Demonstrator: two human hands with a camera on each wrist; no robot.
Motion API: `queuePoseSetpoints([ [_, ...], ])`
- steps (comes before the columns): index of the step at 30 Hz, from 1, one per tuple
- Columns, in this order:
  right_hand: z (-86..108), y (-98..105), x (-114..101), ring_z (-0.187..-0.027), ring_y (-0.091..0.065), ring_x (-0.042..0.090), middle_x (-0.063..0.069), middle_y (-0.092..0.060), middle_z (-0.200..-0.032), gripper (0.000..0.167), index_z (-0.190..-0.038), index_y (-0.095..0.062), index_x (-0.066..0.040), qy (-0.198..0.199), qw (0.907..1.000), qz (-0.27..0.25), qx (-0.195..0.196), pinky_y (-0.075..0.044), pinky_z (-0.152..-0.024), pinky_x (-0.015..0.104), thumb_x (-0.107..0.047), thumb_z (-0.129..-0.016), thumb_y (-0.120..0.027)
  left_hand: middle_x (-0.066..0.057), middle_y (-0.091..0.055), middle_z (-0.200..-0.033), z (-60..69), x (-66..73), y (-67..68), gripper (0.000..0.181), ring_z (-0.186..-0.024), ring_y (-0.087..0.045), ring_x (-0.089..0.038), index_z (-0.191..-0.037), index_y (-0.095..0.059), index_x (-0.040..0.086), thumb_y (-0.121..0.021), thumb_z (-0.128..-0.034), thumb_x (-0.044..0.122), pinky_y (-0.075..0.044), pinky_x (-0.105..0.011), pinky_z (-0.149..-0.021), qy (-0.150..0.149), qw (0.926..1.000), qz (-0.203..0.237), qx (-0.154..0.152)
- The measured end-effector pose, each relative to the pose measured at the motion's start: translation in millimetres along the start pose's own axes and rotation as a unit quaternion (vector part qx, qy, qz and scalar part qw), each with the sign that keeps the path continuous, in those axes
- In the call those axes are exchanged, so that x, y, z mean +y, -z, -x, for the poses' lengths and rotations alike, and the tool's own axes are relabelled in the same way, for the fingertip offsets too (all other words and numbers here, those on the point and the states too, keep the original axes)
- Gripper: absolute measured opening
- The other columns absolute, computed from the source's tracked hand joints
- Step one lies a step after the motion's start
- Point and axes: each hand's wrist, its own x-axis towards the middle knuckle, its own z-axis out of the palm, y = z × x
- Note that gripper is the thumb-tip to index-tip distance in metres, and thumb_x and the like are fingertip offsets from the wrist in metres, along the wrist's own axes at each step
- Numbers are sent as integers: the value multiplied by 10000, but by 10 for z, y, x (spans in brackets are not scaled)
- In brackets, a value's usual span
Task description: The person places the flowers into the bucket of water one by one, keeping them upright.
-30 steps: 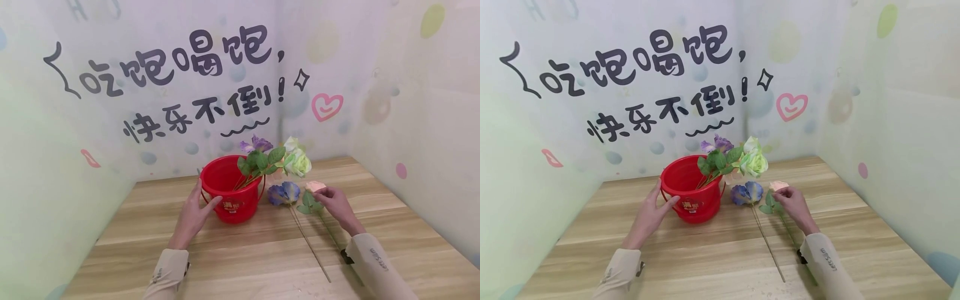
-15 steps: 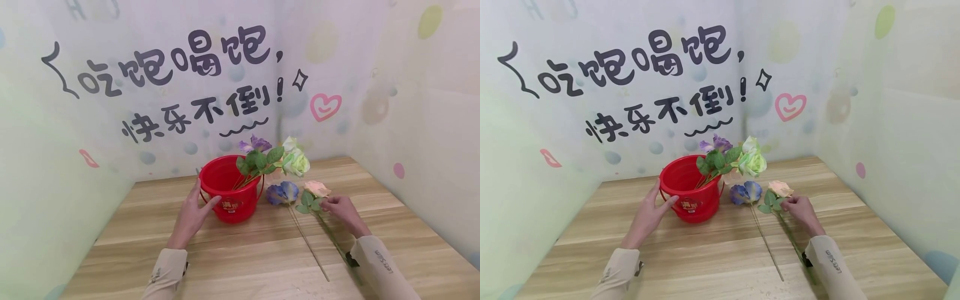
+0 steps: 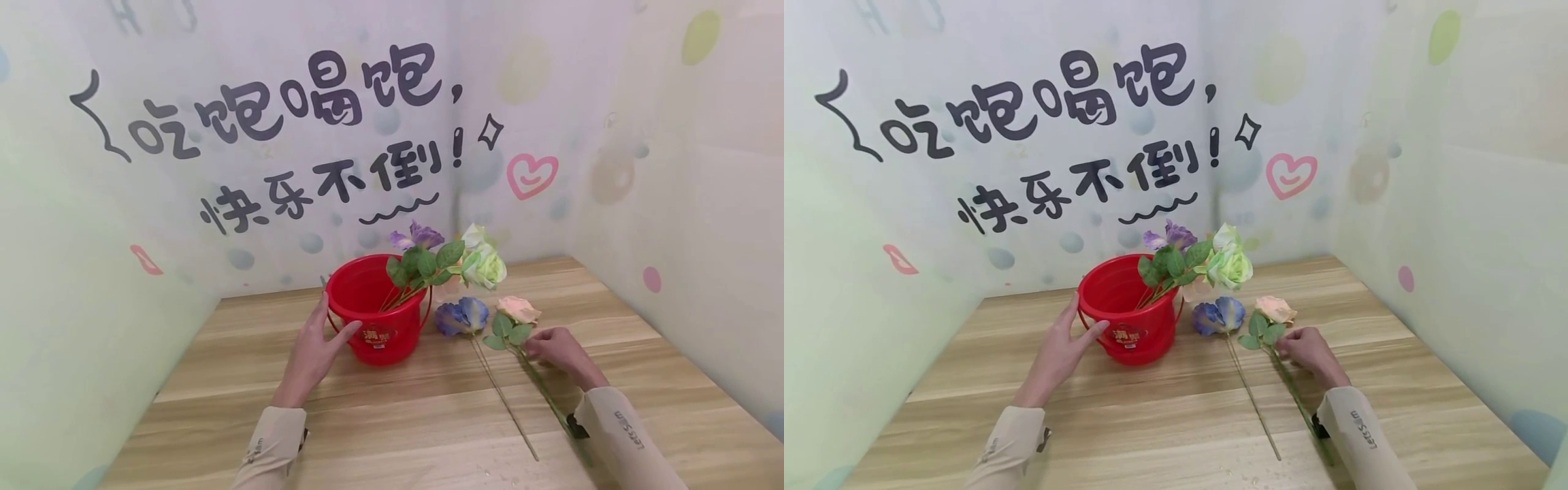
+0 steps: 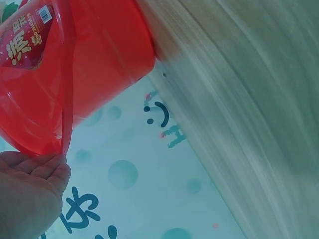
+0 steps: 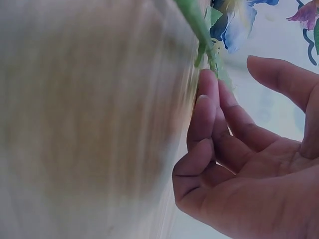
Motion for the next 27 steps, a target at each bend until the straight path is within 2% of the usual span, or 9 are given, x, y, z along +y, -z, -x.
queuePoseSetpoints([
  [9,-39,-14,-13,-773,-590,143,24,-672,-821,319,-1083,-687,168,-41,9996,203,-195,-492,-681,269,-120,-952,-645,-66,-295,-1677,3,-3,-6,1005,-1513,-295,-351,-1676,-178,213,-668,-917,652,-509,-584,-1004,65,9999,-79,15],
  [16,-47,-41,-7,-747,-569,148,15,-643,-795,199,-945,-726,105,95,9989,287,-352,-479,-663,274,-67,-909,-633,-74,-295,-1677,-1,-13,-10,1006,-1508,-304,-358,-1676,-181,202,-670,-918,648,-512,-585,-999,11,9999,-112,46],
  [22,-74,-56,2,-759,-557,151,7,-650,-818,180,-952,-728,108,110,9982,372,-457,-470,-665,276,-33,-935,-617,-75,-293,-1678,-1,-20,-10,1002,-1508,-305,-360,-1676,-179,204,-672,-921,641,-507,-587,-1003,-3,9999,-101,45],
  [27,-73,-59,11,-801,-587,151,41,-687,-879,178,-976,-714,131,264,9974,325,-581,-515,-703,293,-5,-930,-609,-83,-289,-1679,1,-18,-18,1000,-1508,-305,-366,-1675,-181,191,-683,-925,620,-500,-590,-1009,29,10000,-79,51],
])
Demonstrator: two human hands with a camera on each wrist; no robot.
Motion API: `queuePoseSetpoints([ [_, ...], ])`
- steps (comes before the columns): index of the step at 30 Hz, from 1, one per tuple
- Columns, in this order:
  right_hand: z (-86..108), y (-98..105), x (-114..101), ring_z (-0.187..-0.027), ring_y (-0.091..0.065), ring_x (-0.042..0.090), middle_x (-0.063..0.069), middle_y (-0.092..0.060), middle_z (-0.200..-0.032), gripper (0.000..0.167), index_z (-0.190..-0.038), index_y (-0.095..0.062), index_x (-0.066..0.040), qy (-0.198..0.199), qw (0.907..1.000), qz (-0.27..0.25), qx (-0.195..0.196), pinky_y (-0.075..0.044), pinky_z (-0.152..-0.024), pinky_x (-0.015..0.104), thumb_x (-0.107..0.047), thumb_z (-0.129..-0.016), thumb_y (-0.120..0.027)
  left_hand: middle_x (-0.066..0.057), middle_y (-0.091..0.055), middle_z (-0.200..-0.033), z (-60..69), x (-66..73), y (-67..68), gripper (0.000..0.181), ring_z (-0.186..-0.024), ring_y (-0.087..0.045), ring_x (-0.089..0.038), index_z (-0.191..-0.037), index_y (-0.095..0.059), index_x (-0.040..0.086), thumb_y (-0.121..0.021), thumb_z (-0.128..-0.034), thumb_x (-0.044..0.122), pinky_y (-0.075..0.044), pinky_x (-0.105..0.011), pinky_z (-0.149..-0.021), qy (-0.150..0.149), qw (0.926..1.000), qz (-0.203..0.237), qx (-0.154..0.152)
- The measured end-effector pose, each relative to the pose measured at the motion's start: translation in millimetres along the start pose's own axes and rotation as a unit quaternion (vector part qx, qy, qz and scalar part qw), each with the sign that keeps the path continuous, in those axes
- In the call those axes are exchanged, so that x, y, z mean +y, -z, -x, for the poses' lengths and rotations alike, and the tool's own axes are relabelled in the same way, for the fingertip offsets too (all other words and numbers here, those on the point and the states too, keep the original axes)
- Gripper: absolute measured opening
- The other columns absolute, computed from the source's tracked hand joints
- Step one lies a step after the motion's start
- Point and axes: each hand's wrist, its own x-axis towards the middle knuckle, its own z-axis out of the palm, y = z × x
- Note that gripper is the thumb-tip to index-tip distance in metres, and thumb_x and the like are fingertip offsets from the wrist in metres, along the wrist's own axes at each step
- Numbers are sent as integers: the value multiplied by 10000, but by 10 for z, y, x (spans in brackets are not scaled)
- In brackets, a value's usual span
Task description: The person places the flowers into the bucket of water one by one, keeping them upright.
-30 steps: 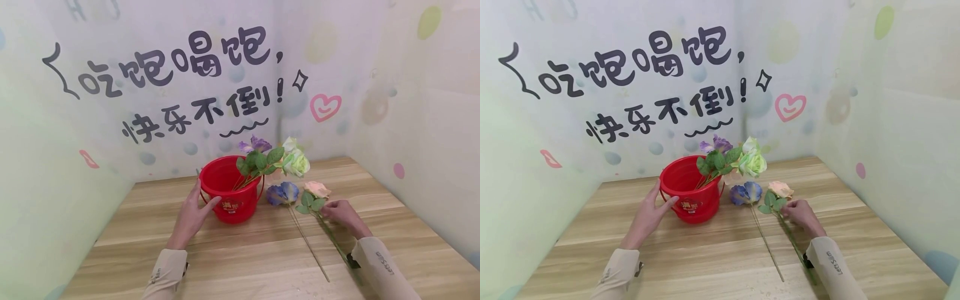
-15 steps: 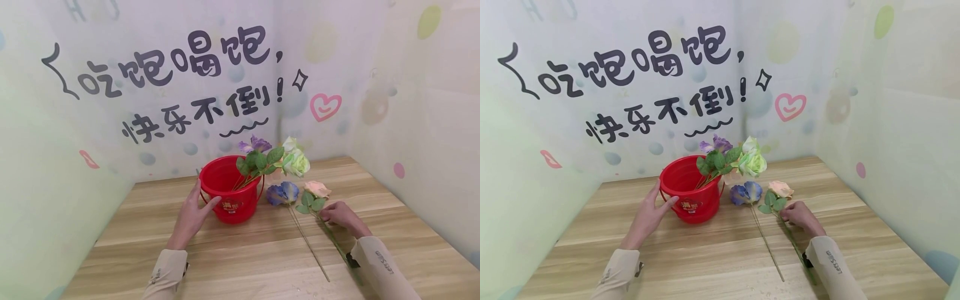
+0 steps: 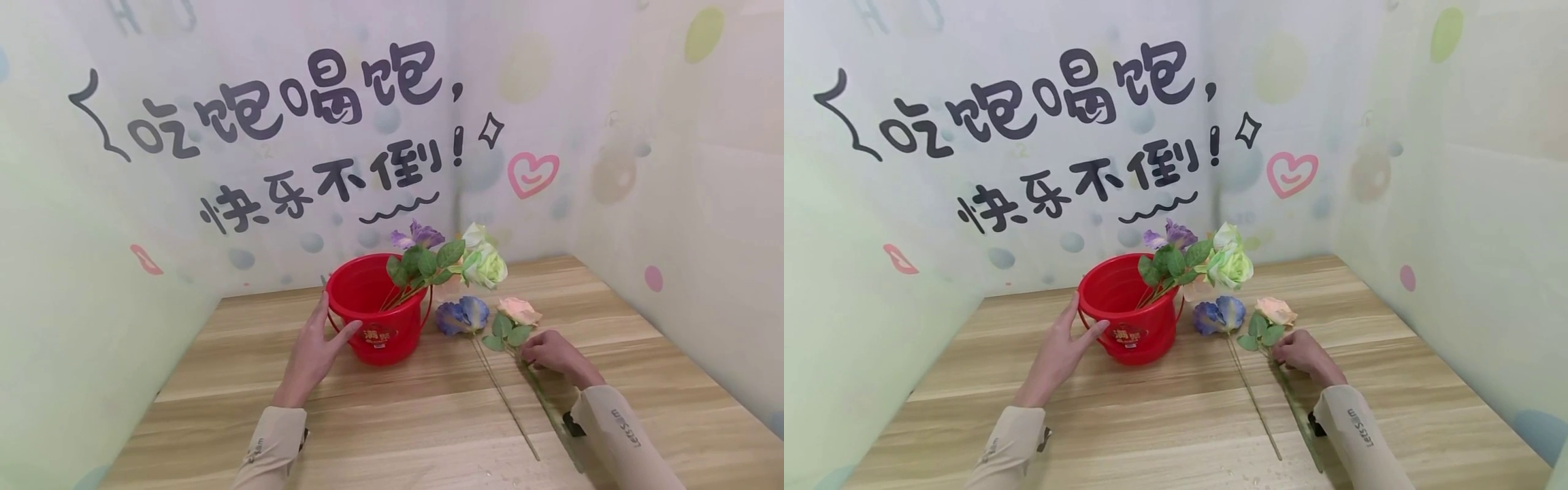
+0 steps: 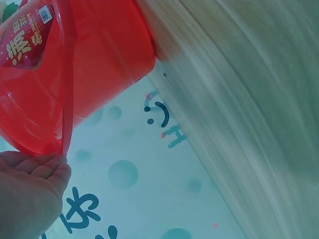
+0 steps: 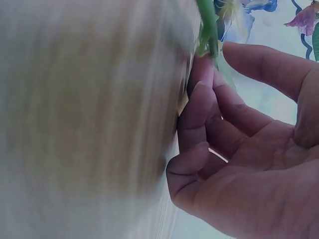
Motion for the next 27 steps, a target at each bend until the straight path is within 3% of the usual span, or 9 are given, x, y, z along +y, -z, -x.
queuePoseSetpoints([
  [8,-7,-25,34,-803,-600,156,39,-671,-877,147,-995,-675,135,286,9988,-316,-232,-531,-688,279,7,-947,-619,-81,-278,-1684,4,7,8,1008,-1513,-295,-364,-1675,-178,184,-680,-922,628,-497,-587,-1012,6,10000,15,-26],
  [14,-9,-39,29,-800,-585,158,45,-645,-883,150,-1018,-656,136,189,9981,-543,-218,-522,-683,271,3,-971,-606,-72,-285,-1682,0,12,11,1008,-1512,-300,-358,-1676,-178,196,-679,-919,634,-498,-588,-1013,-17,10000,9,-8],
  [20,1,-57,19,-793,-557,167,37,-590,-845,151,-1009,-615,116,220,9953,-937,-94,-544,-699,293,-27,-1006,-565,-75,-286,-1681,-6,16,8,1007,-1511,-299,-358,-1676,-178,195,-684,-920,626,-511,-578,-1001,-18,10000,-5,-31],
  [27,27,-50,-29,-857,-539,193,69,-616,-934,196,-1049,-614,129,328,9946,-916,358,-472,-694,284,-59,-1017,-569,-82,-288,-1679,-13,11,12,1011,-1511,-298,-364,-1676,-177,192,-687,-918,626,-520,-574,-991,-15,10000,-56,-58],
])
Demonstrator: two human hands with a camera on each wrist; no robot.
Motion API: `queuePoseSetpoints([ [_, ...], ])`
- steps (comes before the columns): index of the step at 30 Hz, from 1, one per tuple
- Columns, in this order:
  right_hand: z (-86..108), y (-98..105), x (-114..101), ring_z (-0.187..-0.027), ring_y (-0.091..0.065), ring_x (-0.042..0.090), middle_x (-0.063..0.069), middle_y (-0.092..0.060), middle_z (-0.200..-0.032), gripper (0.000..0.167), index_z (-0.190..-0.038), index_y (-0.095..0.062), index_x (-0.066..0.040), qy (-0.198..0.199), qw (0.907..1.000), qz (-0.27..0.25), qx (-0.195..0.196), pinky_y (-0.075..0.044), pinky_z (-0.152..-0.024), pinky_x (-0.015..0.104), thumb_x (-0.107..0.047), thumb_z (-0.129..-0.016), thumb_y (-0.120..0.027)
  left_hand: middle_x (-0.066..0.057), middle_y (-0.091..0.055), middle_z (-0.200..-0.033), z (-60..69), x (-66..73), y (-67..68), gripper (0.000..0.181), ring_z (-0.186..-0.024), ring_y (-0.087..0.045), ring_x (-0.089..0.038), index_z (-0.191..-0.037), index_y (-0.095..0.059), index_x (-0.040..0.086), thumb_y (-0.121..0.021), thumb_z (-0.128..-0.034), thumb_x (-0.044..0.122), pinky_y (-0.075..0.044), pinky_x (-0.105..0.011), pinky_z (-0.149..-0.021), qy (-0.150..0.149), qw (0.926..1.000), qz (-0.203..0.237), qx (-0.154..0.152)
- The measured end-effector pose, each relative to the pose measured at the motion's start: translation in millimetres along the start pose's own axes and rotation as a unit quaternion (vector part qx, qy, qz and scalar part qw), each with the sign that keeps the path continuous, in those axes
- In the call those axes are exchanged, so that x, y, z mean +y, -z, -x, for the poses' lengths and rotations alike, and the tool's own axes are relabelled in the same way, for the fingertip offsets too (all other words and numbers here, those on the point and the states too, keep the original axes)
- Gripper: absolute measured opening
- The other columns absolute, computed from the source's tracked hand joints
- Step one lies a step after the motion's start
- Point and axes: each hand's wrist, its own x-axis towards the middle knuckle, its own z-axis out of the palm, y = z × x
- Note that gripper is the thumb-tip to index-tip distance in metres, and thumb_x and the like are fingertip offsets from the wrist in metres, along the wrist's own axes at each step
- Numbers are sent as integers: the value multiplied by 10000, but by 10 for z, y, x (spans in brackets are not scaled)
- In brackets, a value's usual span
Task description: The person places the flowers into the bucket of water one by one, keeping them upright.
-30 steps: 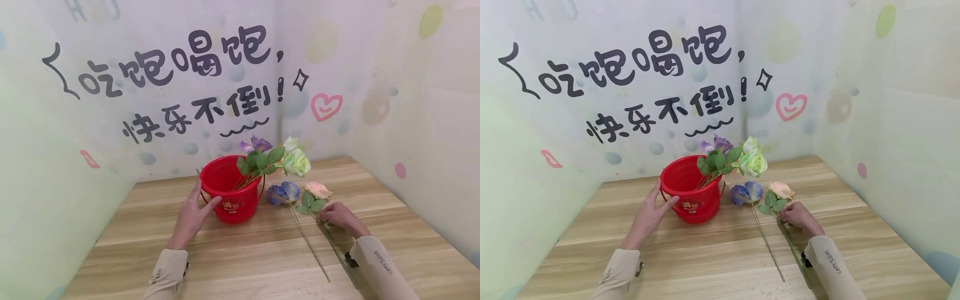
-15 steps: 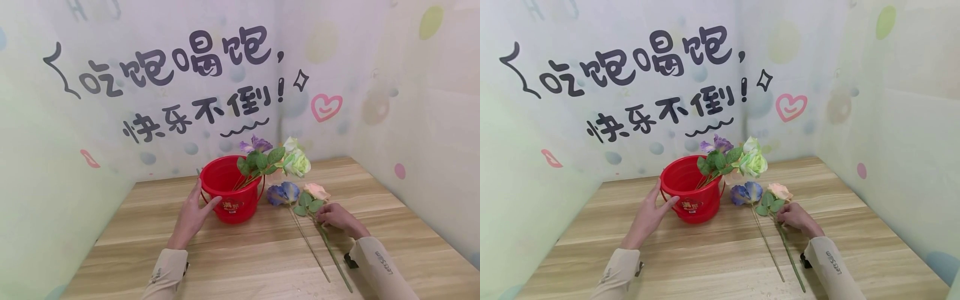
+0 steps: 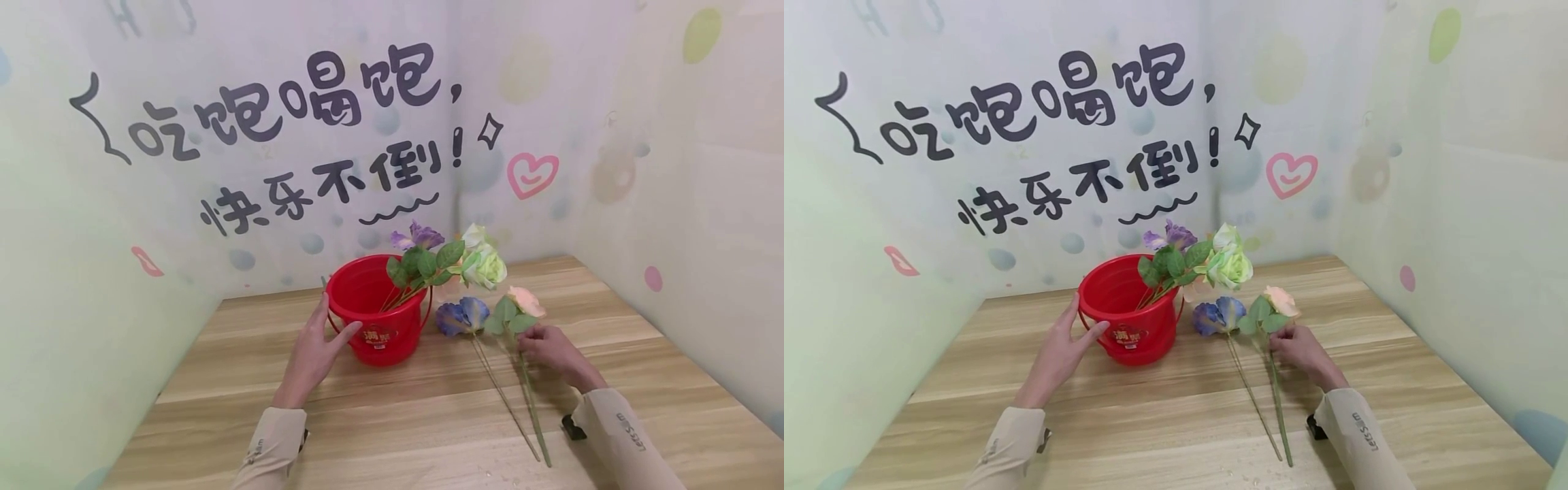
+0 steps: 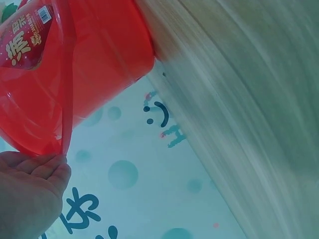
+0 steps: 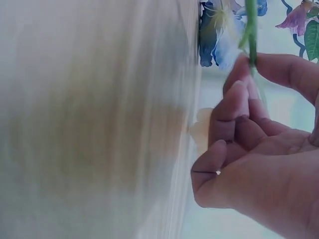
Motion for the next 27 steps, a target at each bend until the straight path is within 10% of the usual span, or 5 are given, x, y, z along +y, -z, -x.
queuePoseSetpoints([
  [27,70,55,-256,-1022,-597,210,55,-703,-1048,274,-1174,-628,80,371,9953,-330,826,-492,-894,402,-152,-1031,-615,-77,-308,-1671,3,-17,-13,989,-1507,-312,-361,-1676,-183,203,-688,-928,608,-507,-575,-1006,-128,9999,-15,96],
])
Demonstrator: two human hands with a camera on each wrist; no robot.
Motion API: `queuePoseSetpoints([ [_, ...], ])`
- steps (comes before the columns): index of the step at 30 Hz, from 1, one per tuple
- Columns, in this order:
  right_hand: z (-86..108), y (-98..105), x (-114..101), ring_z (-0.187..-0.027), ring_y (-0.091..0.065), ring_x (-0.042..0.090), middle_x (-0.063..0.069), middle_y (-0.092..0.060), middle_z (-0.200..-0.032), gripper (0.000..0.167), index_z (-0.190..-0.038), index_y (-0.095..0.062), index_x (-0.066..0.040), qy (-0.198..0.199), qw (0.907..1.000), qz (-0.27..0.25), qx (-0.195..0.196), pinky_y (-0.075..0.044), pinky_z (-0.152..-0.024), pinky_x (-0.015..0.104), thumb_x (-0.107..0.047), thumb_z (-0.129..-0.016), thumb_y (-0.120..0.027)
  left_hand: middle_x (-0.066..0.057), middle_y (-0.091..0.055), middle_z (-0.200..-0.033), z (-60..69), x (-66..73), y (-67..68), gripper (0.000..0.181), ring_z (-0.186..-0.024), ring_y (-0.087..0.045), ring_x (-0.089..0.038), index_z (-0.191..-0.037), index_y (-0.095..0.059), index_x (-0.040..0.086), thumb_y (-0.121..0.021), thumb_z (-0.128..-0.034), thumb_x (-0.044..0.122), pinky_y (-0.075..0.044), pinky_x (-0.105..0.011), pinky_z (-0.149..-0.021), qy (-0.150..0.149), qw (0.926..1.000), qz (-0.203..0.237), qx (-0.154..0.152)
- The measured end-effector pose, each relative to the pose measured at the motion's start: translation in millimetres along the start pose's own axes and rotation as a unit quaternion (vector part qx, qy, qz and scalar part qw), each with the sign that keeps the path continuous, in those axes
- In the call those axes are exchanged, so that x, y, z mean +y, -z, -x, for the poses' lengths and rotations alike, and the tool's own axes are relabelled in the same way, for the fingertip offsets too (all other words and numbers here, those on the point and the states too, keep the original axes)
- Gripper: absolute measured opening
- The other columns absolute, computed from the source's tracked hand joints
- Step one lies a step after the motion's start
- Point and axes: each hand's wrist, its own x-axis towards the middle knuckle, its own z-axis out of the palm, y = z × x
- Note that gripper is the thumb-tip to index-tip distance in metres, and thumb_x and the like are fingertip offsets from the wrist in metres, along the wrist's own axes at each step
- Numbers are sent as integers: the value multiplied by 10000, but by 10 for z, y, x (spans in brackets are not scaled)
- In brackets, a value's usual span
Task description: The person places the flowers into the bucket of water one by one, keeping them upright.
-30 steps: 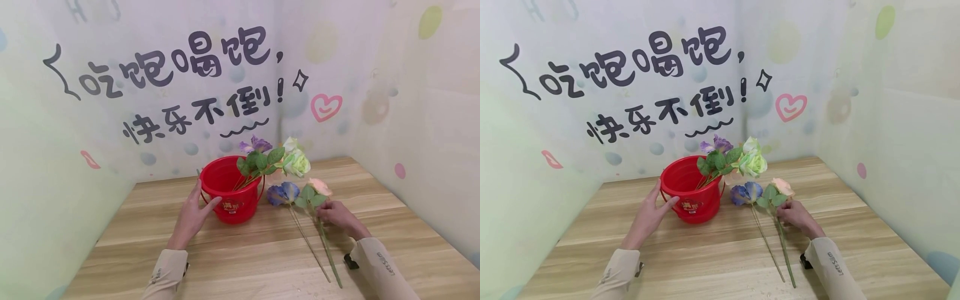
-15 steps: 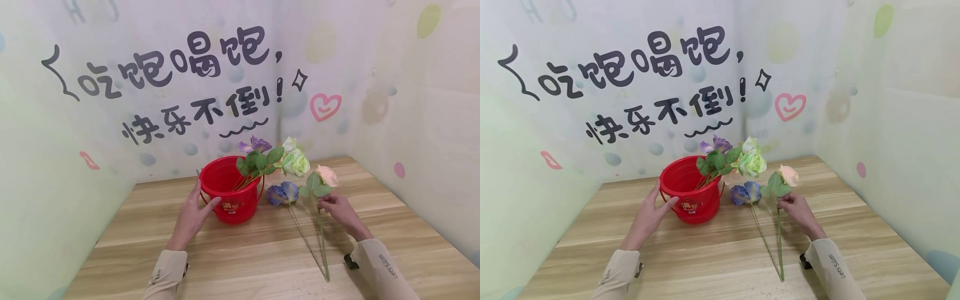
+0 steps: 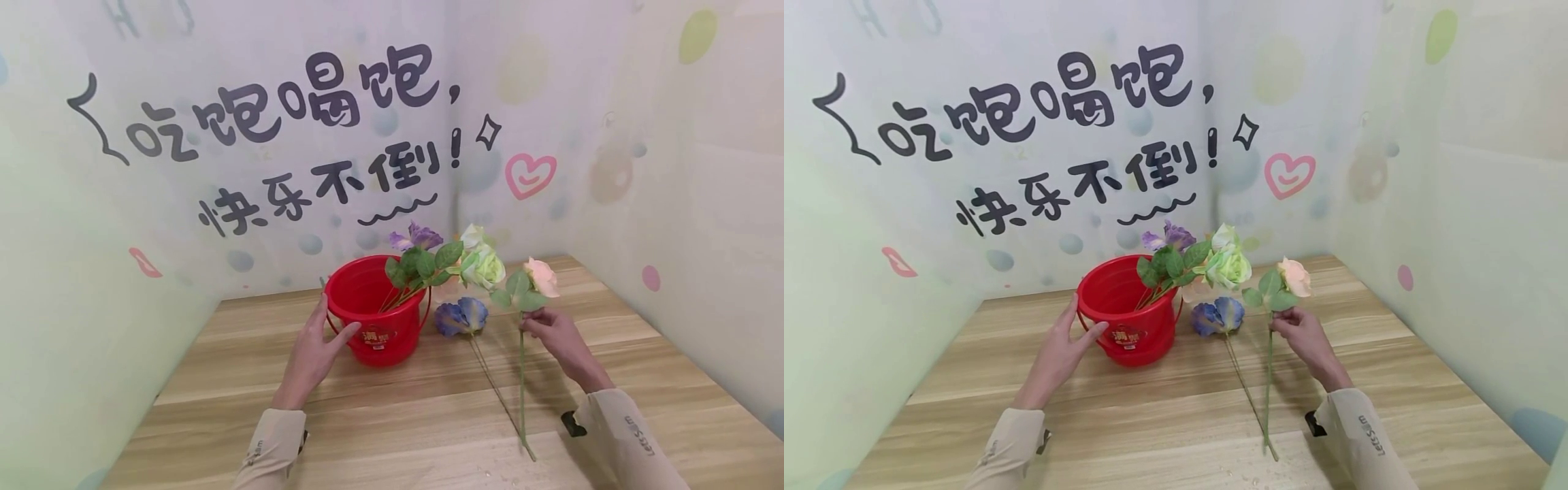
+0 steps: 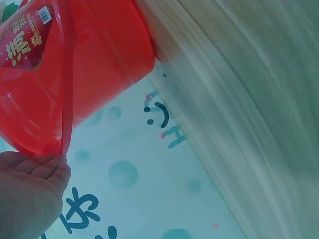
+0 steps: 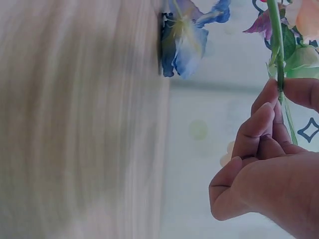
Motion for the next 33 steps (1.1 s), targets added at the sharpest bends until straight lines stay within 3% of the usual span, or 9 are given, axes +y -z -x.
queuePoseSetpoints([
  [8,45,-37,-121,-942,-596,60,-40,-673,-1009,284,-1205,-588,99,168,9981,-520,270,-489,-867,274,-121,-1028,-620,-84,-300,-1674,-1,8,3,1005,-1507,-308,-364,-1676,-175,198,-673,-922,637,-508,-579,-1005,68,10000,-32,-48],
  [15,76,-67,-265,-942,-598,29,-90,-644,-990,285,-1203,-563,91,362,9950,-845,399,-470,-859,208,-128,-1032,-627,-89,-301,-1674,-5,3,-1,1005,-1505,-313,-365,-1675,-182,184,-684,-922,622,-506,-575,-1007,67,10000,-36,-41],
  [24,136,-108,-467,-925,-598,51,-140,-656,-935,143,-1108,-597,12,660,9872,-1331,576,-460,-862,204,-98,-1028,-639,-71,-301,-1675,-5,3,6,987,-1510,-310,-348,-1674,-189,193,-667,-930,631,-492,-579,-1025,10,10000,-20,-2],
  [28,148,-123,-526,-919,-601,48,-120,-643,-951,124,-1095,-592,4,847,9816,-1559,704,-475,-845,193,-89,-1029,-640,-64,-295,-1678,-5,0,7,991,-1516,-302,-341,-1674,-185,195,-667,-928,635,-488,-573,-1033,23,10000,0,-27],
  [33,162,-145,-601,-888,-615,49,-88,-640,-918,74,-1049,-597,4,1115,9668,-2067,1004,-490,-814,185,-36,-1013,-648,-63,-297,-1677,0,2,8,990,-1516,-302,-338,-1674,-188,193,-668,-928,634,-486,-569,-1036,47,10000,6,-23],
])
